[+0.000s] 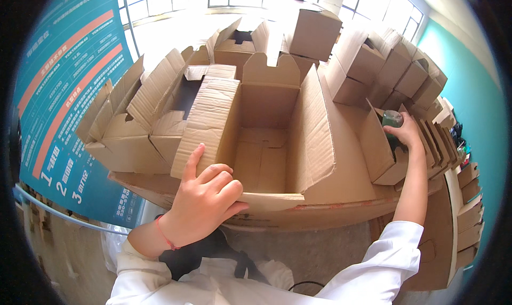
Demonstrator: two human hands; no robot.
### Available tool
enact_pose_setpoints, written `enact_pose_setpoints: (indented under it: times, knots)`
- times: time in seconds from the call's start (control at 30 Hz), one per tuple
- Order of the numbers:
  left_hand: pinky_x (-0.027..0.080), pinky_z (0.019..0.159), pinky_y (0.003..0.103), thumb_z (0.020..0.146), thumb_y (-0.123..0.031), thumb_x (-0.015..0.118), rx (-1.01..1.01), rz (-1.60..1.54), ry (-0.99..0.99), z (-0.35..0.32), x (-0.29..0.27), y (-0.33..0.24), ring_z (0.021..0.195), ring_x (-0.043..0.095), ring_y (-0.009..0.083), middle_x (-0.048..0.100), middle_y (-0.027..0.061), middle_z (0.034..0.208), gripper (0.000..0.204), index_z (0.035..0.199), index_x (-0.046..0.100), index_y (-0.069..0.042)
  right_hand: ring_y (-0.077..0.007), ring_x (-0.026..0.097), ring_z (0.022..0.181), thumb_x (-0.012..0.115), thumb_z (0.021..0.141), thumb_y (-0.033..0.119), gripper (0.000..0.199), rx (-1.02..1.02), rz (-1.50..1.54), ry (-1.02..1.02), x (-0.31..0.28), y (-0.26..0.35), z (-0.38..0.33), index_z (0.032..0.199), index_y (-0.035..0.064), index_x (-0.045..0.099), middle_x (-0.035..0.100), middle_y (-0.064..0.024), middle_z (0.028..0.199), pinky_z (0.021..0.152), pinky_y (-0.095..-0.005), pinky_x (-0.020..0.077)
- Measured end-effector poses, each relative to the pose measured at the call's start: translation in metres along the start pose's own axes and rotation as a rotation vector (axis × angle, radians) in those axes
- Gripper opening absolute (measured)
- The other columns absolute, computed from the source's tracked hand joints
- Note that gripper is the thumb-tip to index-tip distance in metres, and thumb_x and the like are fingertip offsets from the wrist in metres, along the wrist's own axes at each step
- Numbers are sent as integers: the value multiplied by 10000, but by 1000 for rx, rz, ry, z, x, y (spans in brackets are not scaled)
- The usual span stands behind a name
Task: The person places bottles into cardboard boxes and then organizes the boxes on a large table.
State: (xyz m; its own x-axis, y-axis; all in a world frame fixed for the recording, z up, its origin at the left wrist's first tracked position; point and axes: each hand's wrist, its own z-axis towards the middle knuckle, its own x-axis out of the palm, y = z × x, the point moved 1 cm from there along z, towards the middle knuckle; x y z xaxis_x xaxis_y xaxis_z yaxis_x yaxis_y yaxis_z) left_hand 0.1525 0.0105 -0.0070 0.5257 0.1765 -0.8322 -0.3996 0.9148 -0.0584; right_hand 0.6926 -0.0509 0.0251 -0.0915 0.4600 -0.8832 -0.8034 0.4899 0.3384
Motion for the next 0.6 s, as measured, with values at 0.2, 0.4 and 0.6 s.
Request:
enact_pose_setpoints:
  times: [0.2,0.4,0.6]
  knots:
    - [223,1135,567,727,-306,773,18,34,16,3,-1,0,957,606,168,563,4,760,298,794,538,-136,-298,644,927,807,708,387,592,-89,-20,-459,-36,-2,-13,1085,-1,565,655,-172,1008,816,-397,500]
    - [236,1134,549,715,-309,781,-3,33,55,3,-1,5,939,604,163,556,-5,751,307,794,538,-138,-255,600,1141,711,854,308,521,-584,381,-684,-112,136,-68,1246,24,518,641,-142,1133,896,-386,513]
    - [245,1130,543,707,-297,785,1,21,43,3,-2,2,938,605,168,554,-6,755,309,808,540,-139,-223,595,1137,739,768,127,527,-638,846,-206,-80,249,-106,1247,18,550,642,-103,1150,929,-369,506]
